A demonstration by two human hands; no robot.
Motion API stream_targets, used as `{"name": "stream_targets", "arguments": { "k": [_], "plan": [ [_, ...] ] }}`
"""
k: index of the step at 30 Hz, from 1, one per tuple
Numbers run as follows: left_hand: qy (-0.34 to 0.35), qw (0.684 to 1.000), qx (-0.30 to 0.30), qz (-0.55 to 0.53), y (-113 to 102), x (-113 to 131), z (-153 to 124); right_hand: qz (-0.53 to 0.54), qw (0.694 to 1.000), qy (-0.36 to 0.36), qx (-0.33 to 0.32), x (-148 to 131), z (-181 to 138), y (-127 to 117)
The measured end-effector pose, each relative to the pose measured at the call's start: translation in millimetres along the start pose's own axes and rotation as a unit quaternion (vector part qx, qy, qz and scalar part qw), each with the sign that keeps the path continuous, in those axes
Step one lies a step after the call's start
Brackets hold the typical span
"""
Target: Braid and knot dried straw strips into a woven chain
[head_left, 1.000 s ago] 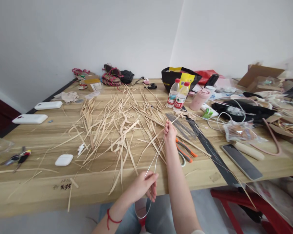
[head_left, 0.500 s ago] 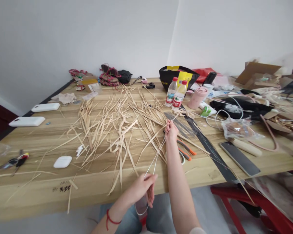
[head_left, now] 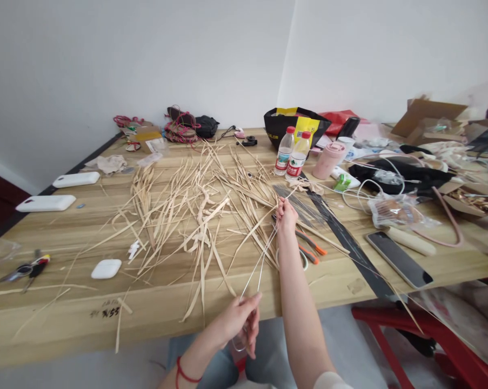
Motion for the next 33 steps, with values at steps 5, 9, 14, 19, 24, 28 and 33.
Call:
{"name": "stream_targets", "arguments": {
  "k": [5,9,14,19,24,28,33],
  "plan": [
    [0.001,0.999,0.039,0.011,-9,-8,5,-0.006,1.000,-0.004,-0.006,2,-2,3],
    [-0.032,0.997,0.069,0.013,-14,-15,4,-0.011,1.000,-0.012,-0.008,1,-2,4],
    [-0.008,0.998,0.061,0.009,-6,-11,-1,-0.011,1.000,-0.017,-0.011,-2,-2,6],
    [0.003,0.998,0.050,-0.023,2,-9,-5,-0.001,1.000,-0.022,-0.009,-5,-3,8],
    [-0.011,0.997,0.069,-0.023,-2,-4,-9,0.012,1.000,-0.014,-0.007,-6,-4,10],
    [-0.042,0.994,0.096,-0.022,-8,-4,-13,0.019,0.999,0.000,-0.025,-8,-5,19],
    [-0.007,0.993,0.114,-0.035,-10,2,-18,0.002,0.995,0.008,-0.104,-13,-12,47]
  ]
}}
Point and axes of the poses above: each hand's wrist, its own z-axis towards the middle knuckle, its own y-axis out of the palm, x = y × z, the point moved 8 cm from there along z, towards the middle knuckle, and after that the axes turned 11 degrees about -x, right-handed, at the moved point
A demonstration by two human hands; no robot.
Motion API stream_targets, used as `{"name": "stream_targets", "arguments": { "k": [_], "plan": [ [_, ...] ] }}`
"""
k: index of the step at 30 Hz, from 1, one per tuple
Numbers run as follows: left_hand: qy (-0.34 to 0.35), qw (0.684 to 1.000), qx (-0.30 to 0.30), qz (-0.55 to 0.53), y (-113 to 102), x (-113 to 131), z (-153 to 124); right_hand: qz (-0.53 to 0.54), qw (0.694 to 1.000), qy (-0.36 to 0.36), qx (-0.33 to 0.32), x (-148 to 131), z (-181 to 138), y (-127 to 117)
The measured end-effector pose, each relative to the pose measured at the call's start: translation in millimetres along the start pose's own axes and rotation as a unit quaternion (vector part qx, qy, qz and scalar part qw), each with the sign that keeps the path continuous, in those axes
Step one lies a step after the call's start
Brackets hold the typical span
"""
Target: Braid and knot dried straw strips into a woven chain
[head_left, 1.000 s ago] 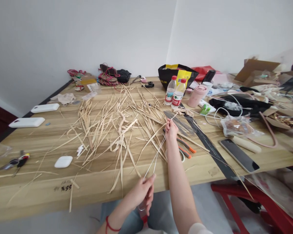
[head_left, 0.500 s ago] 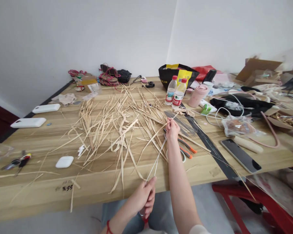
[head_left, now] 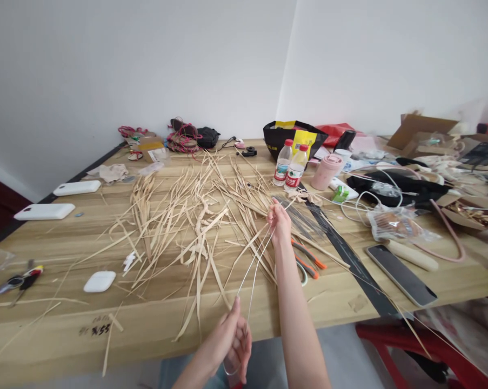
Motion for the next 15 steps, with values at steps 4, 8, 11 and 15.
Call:
{"name": "stream_targets", "arguments": {
  "k": [4,8,11,15],
  "plan": [
    [0.016,1.000,0.014,-0.012,-1,0,-1,-0.026,0.999,0.016,-0.035,3,-3,13],
    [0.025,0.999,0.035,-0.018,-2,-3,1,-0.022,0.999,0.024,-0.037,7,-4,14],
    [0.037,0.998,0.044,-0.023,-1,-5,4,-0.016,0.999,0.019,-0.028,6,-6,13],
    [0.051,0.998,0.044,-0.016,1,-5,6,-0.025,0.999,0.007,-0.020,2,-9,15]
  ]
}}
Point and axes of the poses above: each hand's wrist, its own z-axis towards the middle knuckle, its own y-axis out of the palm, x = y × z, the point moved 8 cm from there along z, towards the middle knuckle, and after that the axes turned 11 degrees about -x, right-handed, at the moved point
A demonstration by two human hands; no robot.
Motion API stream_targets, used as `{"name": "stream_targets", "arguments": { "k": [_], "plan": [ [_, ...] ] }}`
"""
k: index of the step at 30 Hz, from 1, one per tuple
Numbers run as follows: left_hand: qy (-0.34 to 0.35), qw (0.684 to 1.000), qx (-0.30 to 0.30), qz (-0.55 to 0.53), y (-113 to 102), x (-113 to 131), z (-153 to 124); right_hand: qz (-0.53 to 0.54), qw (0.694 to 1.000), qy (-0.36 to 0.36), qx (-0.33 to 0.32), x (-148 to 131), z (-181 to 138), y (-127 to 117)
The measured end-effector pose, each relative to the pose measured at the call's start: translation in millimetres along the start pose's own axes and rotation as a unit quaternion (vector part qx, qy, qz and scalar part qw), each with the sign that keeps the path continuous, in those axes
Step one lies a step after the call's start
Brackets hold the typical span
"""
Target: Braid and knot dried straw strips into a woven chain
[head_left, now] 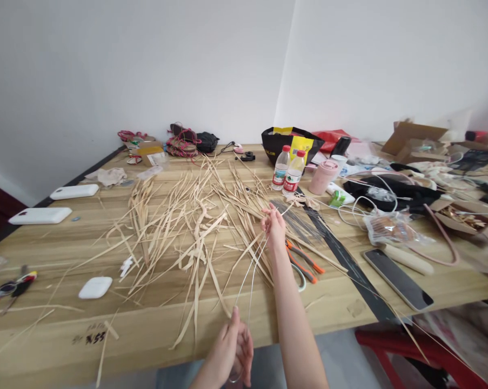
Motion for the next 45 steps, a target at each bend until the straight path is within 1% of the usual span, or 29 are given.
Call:
{"name": "stream_targets", "arguments": {
  "k": [4,7,14,18,21,23,26,31,35,39,41,45],
  "plan": [
    [0.017,0.999,0.023,0.019,-3,4,0,-0.009,1.000,0.002,0.007,-1,-2,0],
    [0.016,0.999,0.032,0.033,-6,8,0,-0.002,1.000,0.001,0.011,0,-1,-2],
    [0.000,0.999,0.031,0.034,-8,9,-1,-0.005,1.000,0.009,0.006,6,4,-7],
    [-0.016,0.999,0.015,0.034,-7,6,0,-0.007,1.000,0.009,0.006,6,5,-9],
    [-0.016,0.999,0.003,0.039,-5,7,1,-0.004,1.000,0.013,0.011,7,4,-8],
    [-0.016,0.999,-0.003,0.042,-5,9,1,-0.012,1.000,0.026,0.008,9,2,-3],
    [-0.006,0.999,-0.005,0.036,-6,19,3,-0.023,0.998,0.057,-0.023,18,-5,16],
    [0.021,0.999,0.014,0.024,-17,49,12,-0.024,0.990,0.105,-0.096,39,-26,57],
    [0.040,0.997,0.046,0.040,-32,73,18,-0.057,0.978,0.143,-0.139,52,-42,79],
    [0.052,0.996,0.051,0.051,-42,88,17,-0.067,0.972,0.146,-0.171,54,-48,86],
    [0.050,0.997,0.040,0.052,-44,88,18,-0.050,0.971,0.152,-0.177,54,-48,86],
    [0.044,0.998,0.014,0.039,-44,82,20,-0.030,0.967,0.168,-0.192,56,-49,87]
  ]
}}
Point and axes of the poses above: each hand's wrist, its own z-axis towards the middle knuckle, its own y-axis out of the palm, x = y × z, the point moved 8 cm from there along z, towards the middle knuckle, and after that the axes turned 11 degrees about -x, right-handed, at the moved point
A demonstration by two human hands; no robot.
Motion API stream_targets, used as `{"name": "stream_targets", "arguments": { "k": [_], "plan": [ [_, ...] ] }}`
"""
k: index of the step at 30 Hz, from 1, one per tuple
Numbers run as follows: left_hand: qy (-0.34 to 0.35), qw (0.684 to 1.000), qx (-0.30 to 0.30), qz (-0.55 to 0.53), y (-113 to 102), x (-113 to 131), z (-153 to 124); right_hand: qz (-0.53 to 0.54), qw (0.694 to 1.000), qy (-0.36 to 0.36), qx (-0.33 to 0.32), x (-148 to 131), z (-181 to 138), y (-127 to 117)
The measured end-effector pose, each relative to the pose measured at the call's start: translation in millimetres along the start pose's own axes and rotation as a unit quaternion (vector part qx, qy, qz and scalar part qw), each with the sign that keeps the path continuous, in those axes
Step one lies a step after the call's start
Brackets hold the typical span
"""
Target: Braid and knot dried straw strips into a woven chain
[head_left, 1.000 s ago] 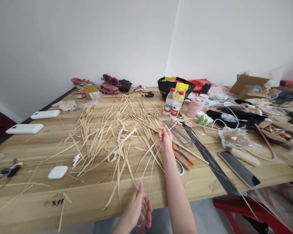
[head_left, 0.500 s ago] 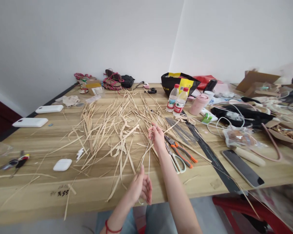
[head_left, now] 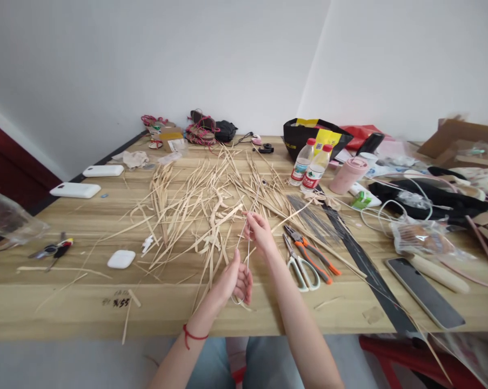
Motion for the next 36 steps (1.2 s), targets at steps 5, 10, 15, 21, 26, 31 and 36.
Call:
{"name": "stream_targets", "arguments": {
  "k": [5,10,15,21,26,31,36],
  "plan": [
    [-0.002,1.000,-0.018,-0.016,1,-4,2,0.050,0.997,0.036,-0.043,4,0,8],
    [-0.005,0.999,-0.031,-0.016,0,-4,1,0.067,0.994,0.054,-0.060,2,-1,9],
    [0.012,0.998,-0.046,-0.034,1,-5,2,0.088,0.994,0.045,-0.046,4,0,7],
    [0.028,0.991,-0.111,-0.073,4,-5,1,0.133,0.988,0.057,-0.052,13,1,13],
    [0.051,0.976,-0.170,-0.126,9,-2,1,0.139,0.987,0.060,-0.050,13,0,15],
    [0.029,0.970,-0.167,-0.173,19,-8,5,0.121,0.991,0.047,-0.041,8,-2,13],
    [0.020,0.972,-0.132,-0.195,23,-11,8,0.107,0.993,0.035,-0.039,4,-3,11]
  ]
}}
Point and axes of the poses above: each hand's wrist, its own z-axis towards the middle knuckle, its own y-axis out of the palm, x = y × z, the point moved 8 cm from there along z, towards the middle knuckle, and after that the axes turned 11 degrees about -x, right-handed, at the moved point
